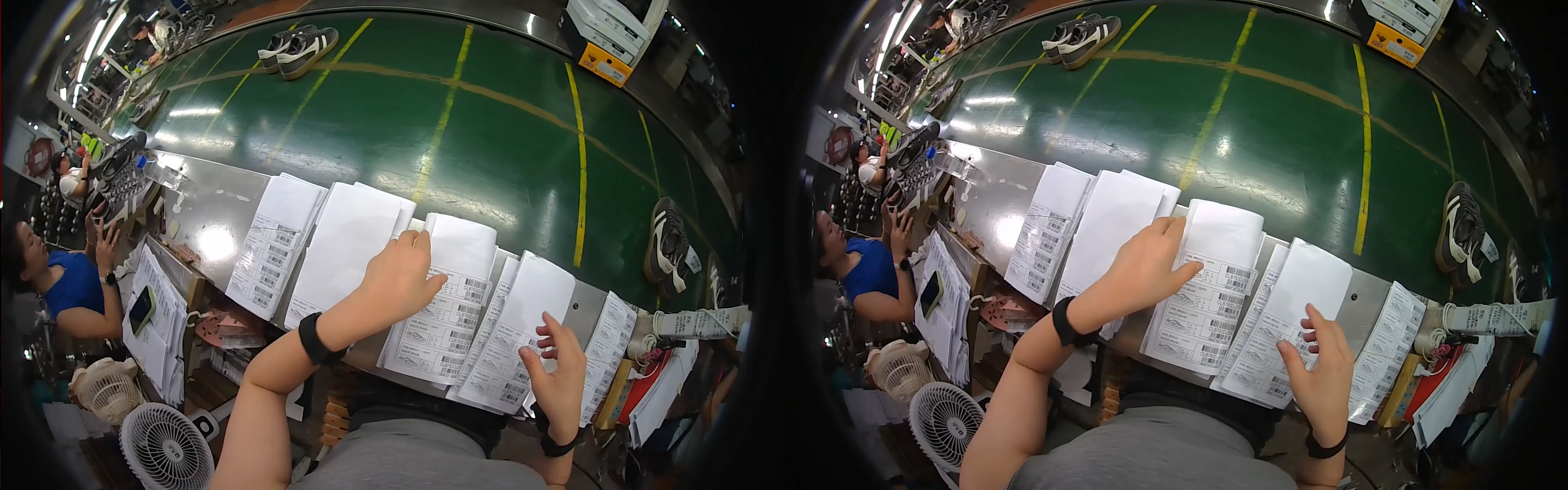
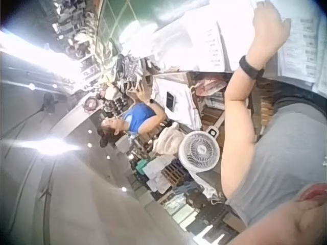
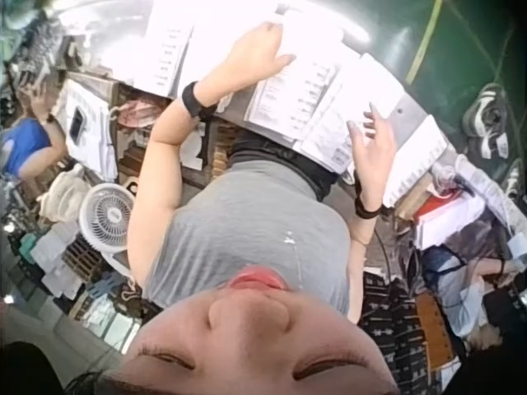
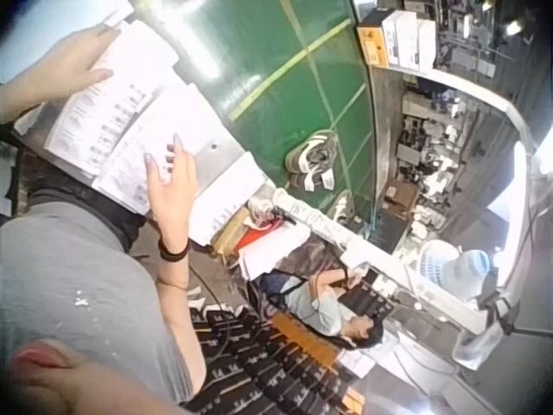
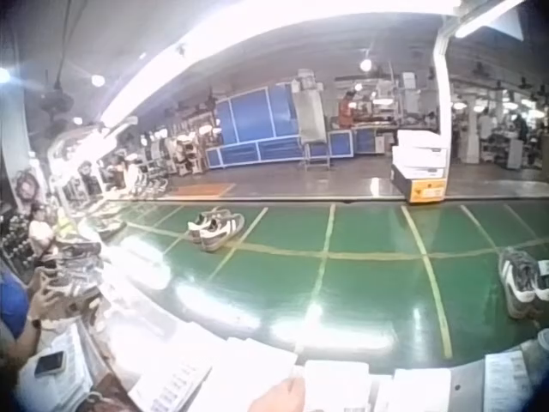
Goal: The recorder matches printed labels with shoes on a conveyor belt, placing them inside the shoes.
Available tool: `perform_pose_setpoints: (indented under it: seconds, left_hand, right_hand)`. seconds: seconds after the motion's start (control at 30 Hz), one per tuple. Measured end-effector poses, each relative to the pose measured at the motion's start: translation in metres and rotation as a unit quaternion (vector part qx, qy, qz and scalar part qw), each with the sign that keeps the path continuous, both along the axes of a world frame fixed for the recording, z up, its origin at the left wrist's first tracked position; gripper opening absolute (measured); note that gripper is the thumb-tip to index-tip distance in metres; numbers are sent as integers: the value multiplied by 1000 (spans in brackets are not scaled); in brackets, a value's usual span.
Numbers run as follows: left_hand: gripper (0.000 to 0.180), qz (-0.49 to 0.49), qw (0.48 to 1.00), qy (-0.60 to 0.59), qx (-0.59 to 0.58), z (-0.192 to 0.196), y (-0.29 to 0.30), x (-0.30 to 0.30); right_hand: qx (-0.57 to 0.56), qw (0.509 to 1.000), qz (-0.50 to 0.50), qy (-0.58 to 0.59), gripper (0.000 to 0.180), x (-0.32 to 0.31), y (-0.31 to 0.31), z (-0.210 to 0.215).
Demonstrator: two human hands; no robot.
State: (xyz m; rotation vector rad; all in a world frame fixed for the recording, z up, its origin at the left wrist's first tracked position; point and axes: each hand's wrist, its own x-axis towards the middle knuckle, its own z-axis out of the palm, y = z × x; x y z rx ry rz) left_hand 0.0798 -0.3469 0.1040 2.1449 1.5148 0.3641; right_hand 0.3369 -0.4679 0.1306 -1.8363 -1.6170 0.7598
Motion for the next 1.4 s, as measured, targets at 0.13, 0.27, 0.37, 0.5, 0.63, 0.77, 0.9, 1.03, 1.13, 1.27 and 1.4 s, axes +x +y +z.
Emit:
perform_pose_setpoints:
  seconds: [0.13, 0.27, 0.37, 0.5, 0.63, 0.77, 0.9, 1.03, 1.13, 1.27, 1.4]
  left_hand:
    - [53, -63, 998, -15, -10, 31, -27, -18]
    - [51, -86, 996, -17, 11, 37, -46, -41]
    - [51, -65, 997, 23, 18, 47, -61, -51]
    - [50, -69, 997, 15, -31, 48, -72, -50]
    - [50, -72, 997, 10, -16, 47, -79, -54]
    - [49, -73, 997, -5, -16, 47, -81, -54]
    - [49, -108, 993, -46, -5, 49, -80, -44]
    - [50, -155, 988, -26, 5, 45, -80, -42]
    - [51, -195, 980, -28, -10, 37, -77, -42]
    - [50, -218, 975, -22, -28, 43, -75, -34]
    - [51, -275, 960, -48, -21, 50, -72, -22]
  right_hand:
    - [-12, 976, 174, 130, 38, -2, 6, 42]
    - [38, 845, 320, 426, 24, -29, 11, 93]
    - [56, 744, 444, 497, 30, -41, 41, 119]
    - [211, 584, 559, 549, 45, -85, 25, 113]
    - [190, 554, 331, 740, 50, -128, -30, 123]
    - [195, 510, 327, 771, 51, -139, -21, 129]
    - [227, 510, 464, 688, 44, -127, 21, 138]
    - [191, 613, 497, 584, 36, -105, 25, 127]
    - [122, 649, 446, 604, 35, -92, 14, 144]
    - [246, 626, 462, 578, 36, -92, 13, 148]
    - [338, 598, 454, 568, 38, -86, 3, 151]
